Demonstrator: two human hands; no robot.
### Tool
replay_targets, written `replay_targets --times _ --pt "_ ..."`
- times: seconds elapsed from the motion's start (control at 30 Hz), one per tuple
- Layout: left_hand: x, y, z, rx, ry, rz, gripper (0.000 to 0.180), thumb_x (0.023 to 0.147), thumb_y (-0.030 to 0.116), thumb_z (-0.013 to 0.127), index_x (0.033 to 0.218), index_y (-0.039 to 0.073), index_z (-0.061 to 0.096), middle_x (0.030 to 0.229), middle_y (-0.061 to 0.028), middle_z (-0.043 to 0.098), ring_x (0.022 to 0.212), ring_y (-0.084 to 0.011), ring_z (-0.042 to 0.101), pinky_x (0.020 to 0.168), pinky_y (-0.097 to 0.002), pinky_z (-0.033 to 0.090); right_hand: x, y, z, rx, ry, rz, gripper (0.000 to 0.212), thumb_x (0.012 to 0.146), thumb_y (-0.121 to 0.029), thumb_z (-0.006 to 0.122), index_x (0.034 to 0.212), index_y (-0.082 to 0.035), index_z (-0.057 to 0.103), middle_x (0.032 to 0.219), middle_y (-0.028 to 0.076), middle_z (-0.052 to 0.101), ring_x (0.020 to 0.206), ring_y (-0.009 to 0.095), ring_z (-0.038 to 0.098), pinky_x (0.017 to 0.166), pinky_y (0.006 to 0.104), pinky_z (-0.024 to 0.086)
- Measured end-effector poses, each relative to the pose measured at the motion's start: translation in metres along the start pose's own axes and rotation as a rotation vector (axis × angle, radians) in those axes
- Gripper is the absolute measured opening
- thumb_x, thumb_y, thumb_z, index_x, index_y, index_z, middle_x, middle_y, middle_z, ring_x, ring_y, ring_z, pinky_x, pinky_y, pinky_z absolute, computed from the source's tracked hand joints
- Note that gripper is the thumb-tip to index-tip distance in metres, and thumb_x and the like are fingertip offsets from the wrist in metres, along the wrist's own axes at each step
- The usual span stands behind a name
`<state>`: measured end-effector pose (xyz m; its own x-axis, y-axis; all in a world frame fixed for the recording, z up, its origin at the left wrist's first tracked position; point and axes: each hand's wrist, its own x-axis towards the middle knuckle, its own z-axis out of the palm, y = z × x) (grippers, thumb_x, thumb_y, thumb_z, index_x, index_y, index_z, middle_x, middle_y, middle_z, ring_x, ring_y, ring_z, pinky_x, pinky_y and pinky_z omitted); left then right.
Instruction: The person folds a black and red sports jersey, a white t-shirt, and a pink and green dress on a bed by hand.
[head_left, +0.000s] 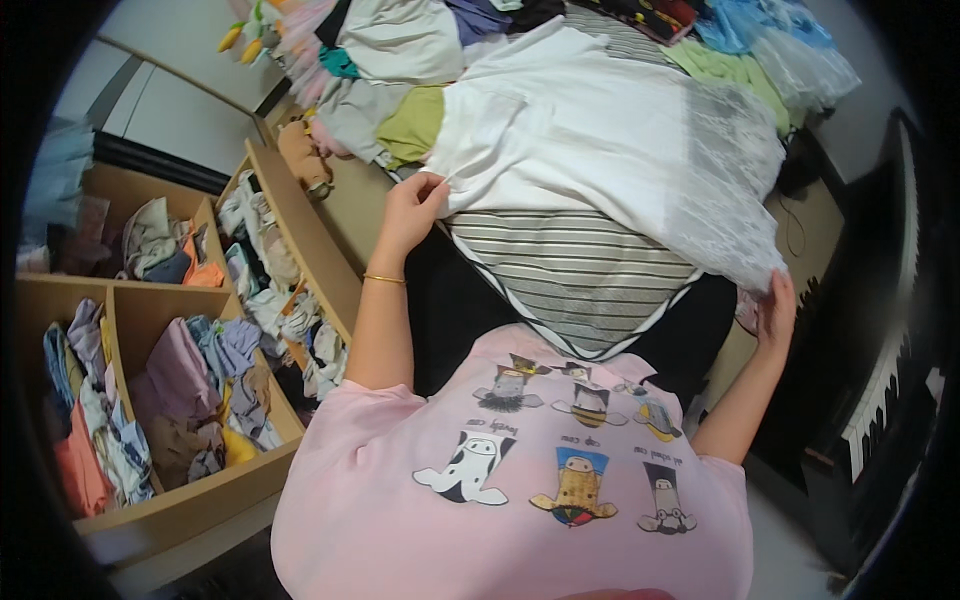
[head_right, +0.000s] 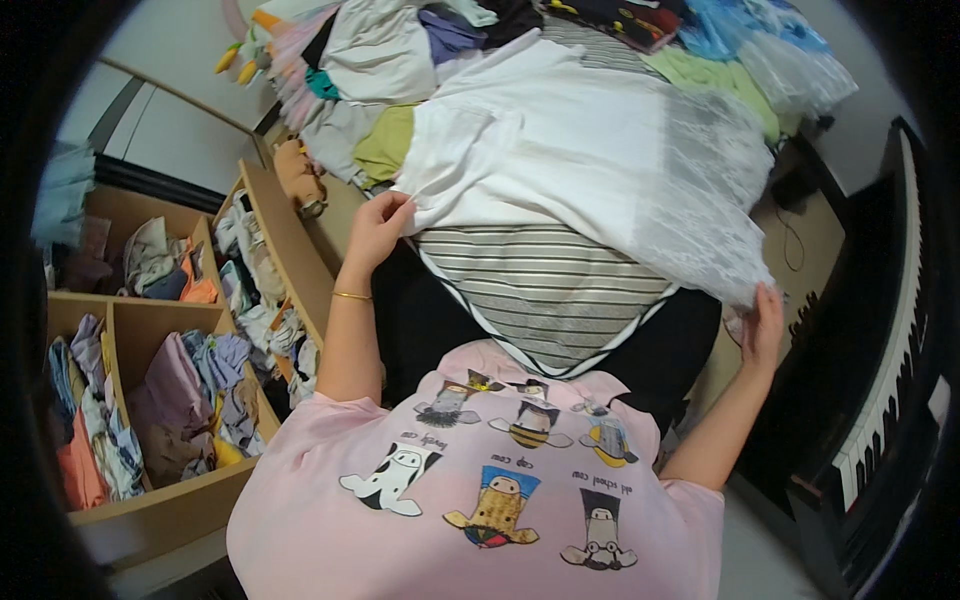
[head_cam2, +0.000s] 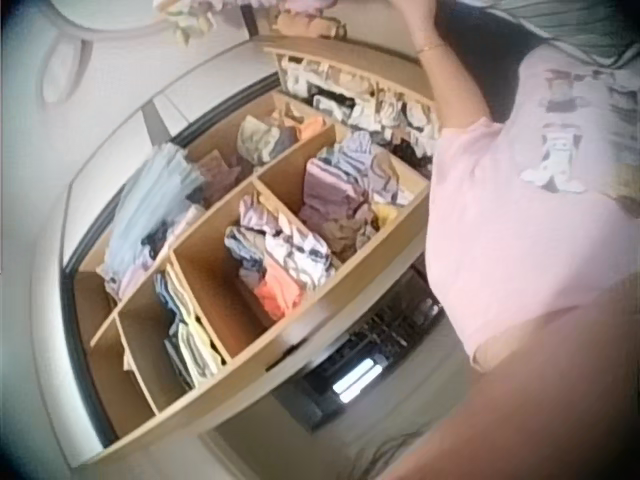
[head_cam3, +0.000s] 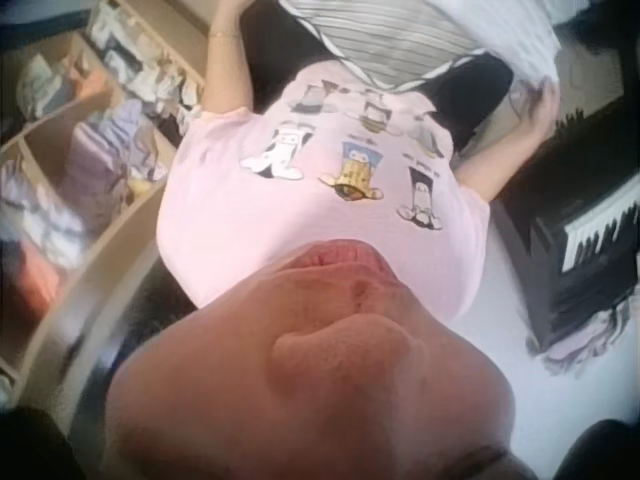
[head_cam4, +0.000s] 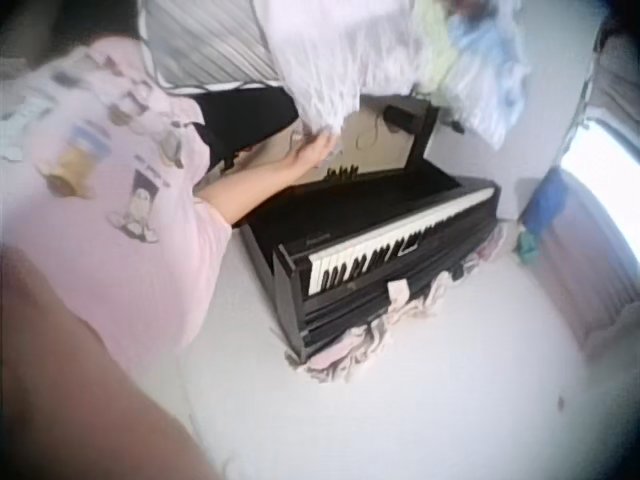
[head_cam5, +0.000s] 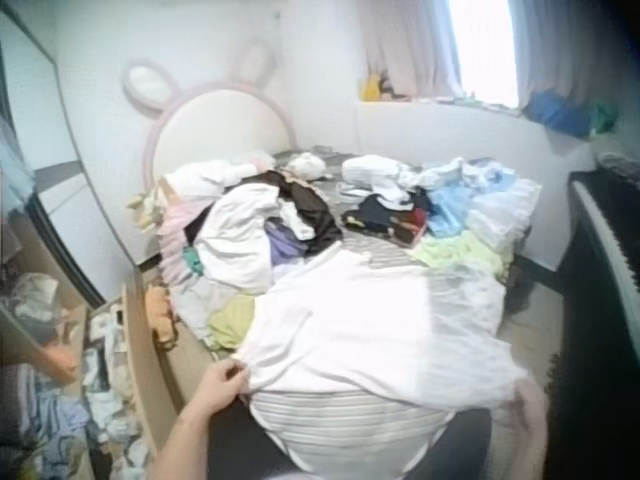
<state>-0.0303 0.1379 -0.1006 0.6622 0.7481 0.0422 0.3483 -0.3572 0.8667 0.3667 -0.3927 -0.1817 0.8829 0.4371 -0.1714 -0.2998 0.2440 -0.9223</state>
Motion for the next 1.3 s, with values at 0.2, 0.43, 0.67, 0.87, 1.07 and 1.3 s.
replay_targets --times 0.2,0.43,0.67,0.87,1.07,1.3 --pt "-0.01 -0.006 -0.018 -0.553 0.076 -0.069 0.018 0.105 0.02 0.061 0.112 0.004 0.064 0.094 0.0064 0.061 0.081 -0.0014 0.051 0.07 -0.019 0.042 -0.005 -0.019 0.012 -0.062 0.103 -0.123 0.034 0.106 -0.02 0.058 0.133 0.001 0.06 0.13 0.013 0.066 0.118 0.023 0.064 0.102 0.0368 0.049" --pt "-0.024 -0.017 0.004 -0.038 0.004 0.002 0.019 0.1 0.019 0.068 0.098 0.002 0.062 0.078 0.0074 0.051 0.07 -0.0035 0.044 0.062 -0.0217 0.038 0.002 0.001 0.022 -0.266 0.114 -0.098 0.032 0.104 -0.02 0.064 0.129 0.001 0.064 0.116 0.005 0.07 0.1 0.013 0.064 0.09 0.0273 0.049" --pt "-0.07 0.012 -0.032 -0.122 -0.059 -0.079 0.017 0.102 0.018 0.065 0.093 0.003 0.06 0.072 0.008 0.049 0.062 -0.0016 0.04 0.055 -0.0214 0.033 -0.035 -0.019 0.008 -0.395 0.194 -0.185 0.026 0.105 -0.019 0.061 0.12 0.001 0.066 0.108 0.004 0.068 0.097 0.011 0.061 0.09 0.0252 0.047" --pt "-0.115 0.025 -0.051 0.181 -0.385 -0.269 0.019 0.096 0.018 0.07 0.093 0.0 0.064 0.071 0.0018 0.056 0.062 -0.0073 0.051 0.055 -0.0271 0.043 -0.098 -0.004 -0.011 -0.428 0.161 0.06 0.027 0.104 -0.017 0.062 0.124 0.002 0.063 0.107 0.003 0.066 0.098 0.011 0.059 0.09 0.0245 0.046" --pt "-0.099 0.037 0.013 0.1 0.162 0.075 0.026 0.092 0.022 0.075 0.101 0.0 0.067 0.078 -0.006 0.066 0.07 -0.0153 0.06 0.067 -0.0298 0.05 -0.088 -0.012 0.059 -1.266 0.369 -0.508 0.043 0.094 -0.019 0.071 0.132 -0.001 0.062 0.126 0.019 0.062 0.114 0.031 0.062 0.1 0.0406 0.049" --pt "-0.064 0.024 0.024 0.216 0.001 -0.073 0.021 0.091 0.017 0.075 0.098 -0.001 0.066 0.077 -0.004 0.06 0.069 -0.0133 0.054 0.068 -0.029 0.047 -0.094 -0.018 0.219 -1.191 -0.364 -0.672 0.021 0.087 -0.015 0.07 0.105 -0.005 0.07 0.102 0.013 0.065 0.104 0.033 0.06 0.093 0.0423 0.046"
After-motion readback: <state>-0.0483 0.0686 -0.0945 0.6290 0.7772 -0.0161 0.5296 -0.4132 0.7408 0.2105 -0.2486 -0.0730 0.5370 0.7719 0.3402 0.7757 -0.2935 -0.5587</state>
